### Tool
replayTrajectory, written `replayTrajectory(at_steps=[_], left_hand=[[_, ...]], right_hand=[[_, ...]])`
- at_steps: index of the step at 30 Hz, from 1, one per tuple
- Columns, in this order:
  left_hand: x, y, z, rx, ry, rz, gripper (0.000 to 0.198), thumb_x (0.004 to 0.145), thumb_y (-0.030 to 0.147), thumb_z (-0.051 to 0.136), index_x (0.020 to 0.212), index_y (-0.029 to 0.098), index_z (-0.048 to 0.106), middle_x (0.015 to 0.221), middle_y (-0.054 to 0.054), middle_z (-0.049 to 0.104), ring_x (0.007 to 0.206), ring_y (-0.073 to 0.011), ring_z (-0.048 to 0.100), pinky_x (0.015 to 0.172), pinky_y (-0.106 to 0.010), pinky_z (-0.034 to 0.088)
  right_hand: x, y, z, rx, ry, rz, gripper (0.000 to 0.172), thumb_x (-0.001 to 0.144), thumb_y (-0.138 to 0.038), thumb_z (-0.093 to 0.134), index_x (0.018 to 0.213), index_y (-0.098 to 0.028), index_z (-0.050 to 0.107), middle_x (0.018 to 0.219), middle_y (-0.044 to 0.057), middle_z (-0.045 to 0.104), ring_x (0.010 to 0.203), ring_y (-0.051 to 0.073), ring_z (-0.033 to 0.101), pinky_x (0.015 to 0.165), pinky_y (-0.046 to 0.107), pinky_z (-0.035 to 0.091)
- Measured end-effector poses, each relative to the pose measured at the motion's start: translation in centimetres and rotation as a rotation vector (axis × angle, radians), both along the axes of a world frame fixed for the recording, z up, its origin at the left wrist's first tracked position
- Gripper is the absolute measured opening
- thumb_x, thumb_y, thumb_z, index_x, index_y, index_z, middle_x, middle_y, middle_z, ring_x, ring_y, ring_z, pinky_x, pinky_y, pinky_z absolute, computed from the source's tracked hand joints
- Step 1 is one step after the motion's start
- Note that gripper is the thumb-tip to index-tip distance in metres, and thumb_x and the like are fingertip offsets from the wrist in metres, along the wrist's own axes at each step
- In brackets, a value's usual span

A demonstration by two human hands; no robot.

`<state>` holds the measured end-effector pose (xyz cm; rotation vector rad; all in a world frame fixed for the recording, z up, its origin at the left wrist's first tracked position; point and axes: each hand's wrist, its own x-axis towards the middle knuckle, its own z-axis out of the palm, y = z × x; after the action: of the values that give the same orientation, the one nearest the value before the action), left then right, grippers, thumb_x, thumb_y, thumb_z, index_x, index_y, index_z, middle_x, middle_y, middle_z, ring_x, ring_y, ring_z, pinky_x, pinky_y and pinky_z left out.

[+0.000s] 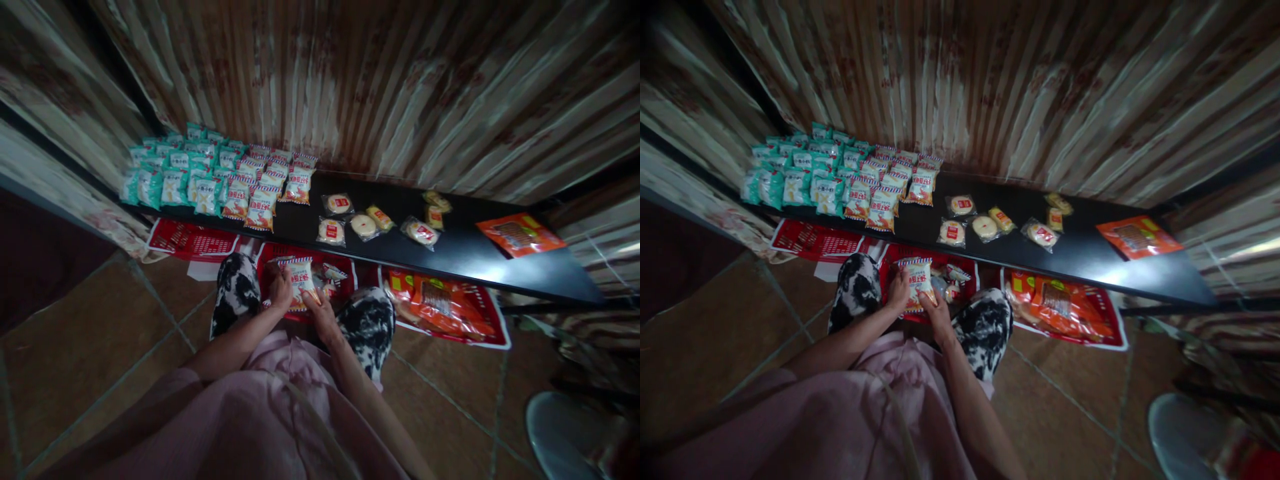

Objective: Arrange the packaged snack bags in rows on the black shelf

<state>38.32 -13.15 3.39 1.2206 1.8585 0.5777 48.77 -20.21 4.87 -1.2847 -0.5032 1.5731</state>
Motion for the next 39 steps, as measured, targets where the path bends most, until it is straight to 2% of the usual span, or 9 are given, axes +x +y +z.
replayTrajectory(at_steps=[8,12,17,22,25,28,32,35,39], left_hand=[[0.1,-0.1,0.0,0.066,-0.163,0.002,0.05,0.096,0.045,0.022,0.114,0.018,0.06,0.113,-0.01,0.068,0.108,-0.022,0.061,0.091,-0.03,0.045],[-0.1,-0.1,0.1,0.057,-0.191,0.043,0.04,0.094,0.044,0.032,0.107,0.019,0.062,0.11,-0.012,0.068,0.108,-0.0249,0.061,0.092,-0.032,0.043],[-0.1,-0.1,0.7,0.087,-0.202,0.104,0.028,0.088,0.041,0.05,0.103,0.02,0.059,0.112,-0.011,0.065,0.11,-0.0253,0.058,0.095,-0.034,0.04],[0.1,0.2,1.1,0.115,-0.288,0.121,0.017,0.086,0.031,0.053,0.096,0.019,0.06,0.103,-0.008,0.067,0.104,-0.0225,0.06,0.094,-0.033,0.041],[0.2,0.2,1.4,0.103,-0.38,0.122,0.019,0.088,0.032,0.048,0.087,0.019,0.063,0.096,-0.008,0.069,0.102,-0.0233,0.061,0.092,-0.033,0.042],[0.4,0.2,1.7,0.084,-0.496,0.126,0.03,0.091,0.037,0.042,0.089,0.017,0.064,0.096,-0.008,0.07,0.102,-0.0221,0.062,0.089,-0.03,0.044],[0.5,0.0,1.9,0.014,-0.645,0.122,0.04,0.089,0.048,0.044,0.089,0.014,0.066,0.089,-0.008,0.071,0.091,-0.0215,0.065,0.078,-0.028,0.049],[0.4,-0.2,1.4,-0.06,-0.73,0.129,0.047,0.081,0.059,0.051,0.081,0.014,0.067,0.075,-0.008,0.069,0.075,-0.0214,0.066,0.066,-0.029,0.05],[0.2,-0.2,0.9,-0.067,-0.833,0.158,0.045,0.072,0.057,0.064,0.089,0.016,0.066,0.075,-0.007,0.069,0.072,-0.0197,0.066,0.062,-0.026,0.049]], right_hand=[[-0.3,0.1,1.1,-0.016,-0.024,-0.042,0.056,0.064,-0.047,0.075,0.112,-0.022,0.061,0.091,0.002,0.073,0.076,0.023,0.069,0.066,0.036,0.057],[-0.5,0.0,1.6,0.011,-0.087,-0.032,0.062,0.066,-0.049,0.073,0.12,-0.021,0.059,0.095,0.005,0.072,0.081,0.026,0.068,0.071,0.039,0.057],[-0.2,-0.1,0.6,0.092,-0.431,-0.061,0.069,0.067,-0.051,0.07,0.126,-0.018,0.057,0.106,0.007,0.069,0.098,0.027,0.063,0.085,0.041,0.052],[0.0,-0.2,-0.1,0.241,-0.881,-0.035,0.058,0.075,-0.05,0.061,0.124,-0.019,0.059,0.113,0.011,0.065,0.103,0.027,0.059,0.092,0.041,0.047],[-0.1,-0.4,0.3,0.295,-1.162,0.014,0.053,0.081,-0.046,0.054,0.127,-0.02,0.057,0.118,0.012,0.061,0.1,0.025,0.06,0.087,0.038,0.049],[-0.3,-0.5,0.7,0.332,-1.379,0.09,0.054,0.084,-0.043,0.051,0.133,-0.021,0.05,0.124,0.013,0.056,0.098,0.025,0.061,0.079,0.036,0.052],[-0.7,-0.6,0.8,0.39,-1.548,0.187,0.056,0.084,-0.033,0.053,0.138,-0.021,0.042,0.13,0.014,0.052,0.1,0.026,0.061,0.077,0.036,0.053],[-1.1,-0.8,0.7,0.42,-1.586,0.263,0.067,0.079,-0.022,0.056,0.142,-0.023,0.033,0.135,0.014,0.047,0.106,0.028,0.058,0.08,0.037,0.054],[-1.4,-1.2,0.2,0.425,-1.619,0.306,0.074,0.076,-0.014,0.054,0.145,-0.022,0.028,0.139,0.017,0.043,0.112,0.03,0.056,0.08,0.038,0.055]])
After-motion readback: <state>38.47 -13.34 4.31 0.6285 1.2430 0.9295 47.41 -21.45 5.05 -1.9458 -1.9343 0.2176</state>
